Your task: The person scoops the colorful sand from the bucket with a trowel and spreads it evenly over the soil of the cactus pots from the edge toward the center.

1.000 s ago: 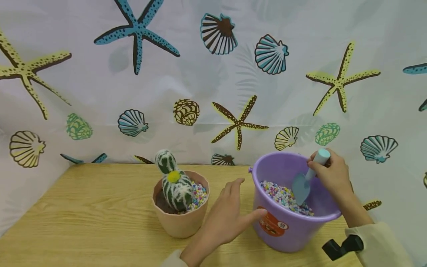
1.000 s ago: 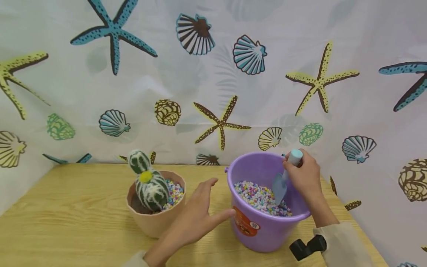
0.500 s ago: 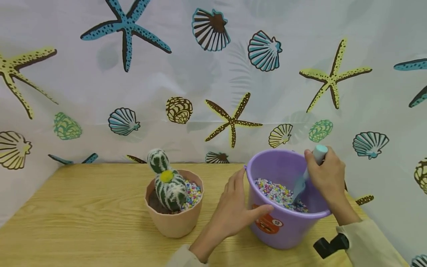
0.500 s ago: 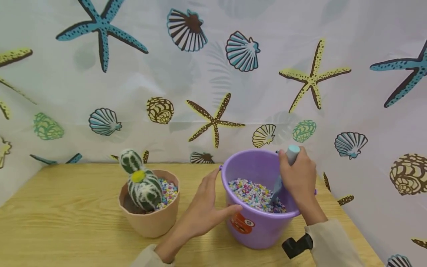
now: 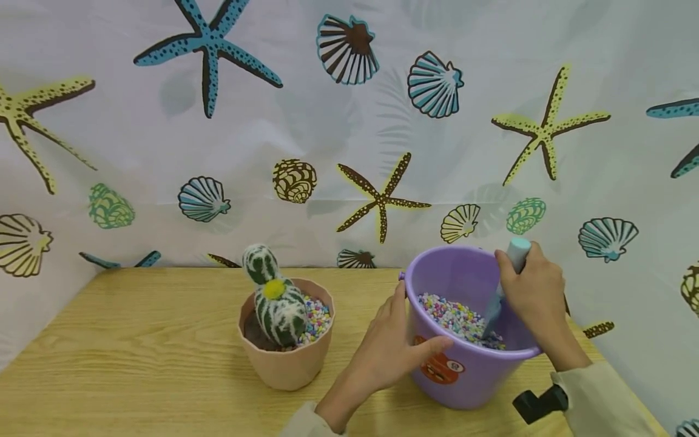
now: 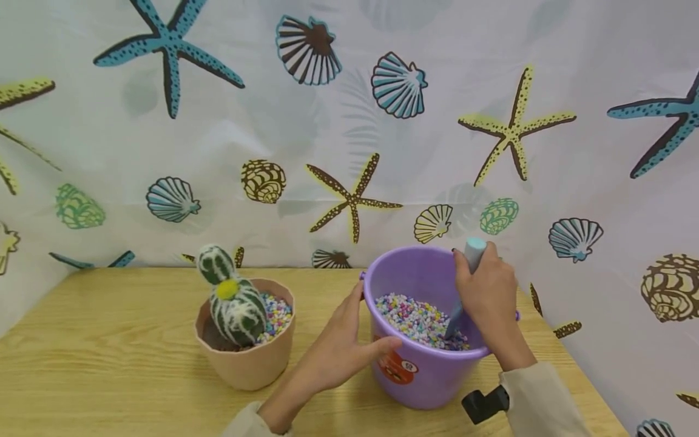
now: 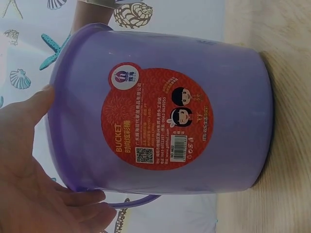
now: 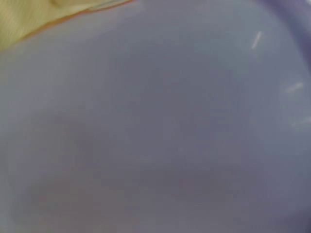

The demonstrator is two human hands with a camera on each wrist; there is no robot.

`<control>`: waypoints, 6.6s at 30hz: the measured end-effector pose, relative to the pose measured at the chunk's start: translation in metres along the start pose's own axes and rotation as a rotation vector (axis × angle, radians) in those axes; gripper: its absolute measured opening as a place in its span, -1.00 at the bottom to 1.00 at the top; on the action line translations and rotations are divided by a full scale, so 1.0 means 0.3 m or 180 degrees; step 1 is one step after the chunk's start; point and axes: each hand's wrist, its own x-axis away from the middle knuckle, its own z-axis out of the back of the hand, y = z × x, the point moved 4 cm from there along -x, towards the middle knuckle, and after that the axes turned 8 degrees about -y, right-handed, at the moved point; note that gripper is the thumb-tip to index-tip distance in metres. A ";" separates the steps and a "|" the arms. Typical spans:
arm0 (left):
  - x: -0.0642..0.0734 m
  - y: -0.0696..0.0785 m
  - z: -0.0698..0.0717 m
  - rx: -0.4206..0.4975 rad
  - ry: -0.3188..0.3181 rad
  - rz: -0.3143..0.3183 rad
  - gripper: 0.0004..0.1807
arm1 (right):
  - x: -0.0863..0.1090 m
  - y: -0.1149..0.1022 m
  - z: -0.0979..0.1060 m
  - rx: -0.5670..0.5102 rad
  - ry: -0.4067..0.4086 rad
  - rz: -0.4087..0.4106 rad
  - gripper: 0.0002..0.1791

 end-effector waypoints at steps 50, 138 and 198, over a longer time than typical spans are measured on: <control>0.000 0.032 0.018 -0.0565 0.0062 0.0025 0.20 | -0.001 -0.048 -0.041 -0.2917 -0.1020 0.0340 -0.77; 0.241 -0.004 0.139 -0.0939 0.0196 -0.0016 -0.79 | 0.015 0.048 -0.063 -0.6114 -0.0619 -0.1794 -0.30; 0.364 -0.267 0.446 -0.1685 0.0495 0.1685 0.28 | 0.131 -0.228 -0.149 -0.6180 -0.0888 -0.1908 -0.71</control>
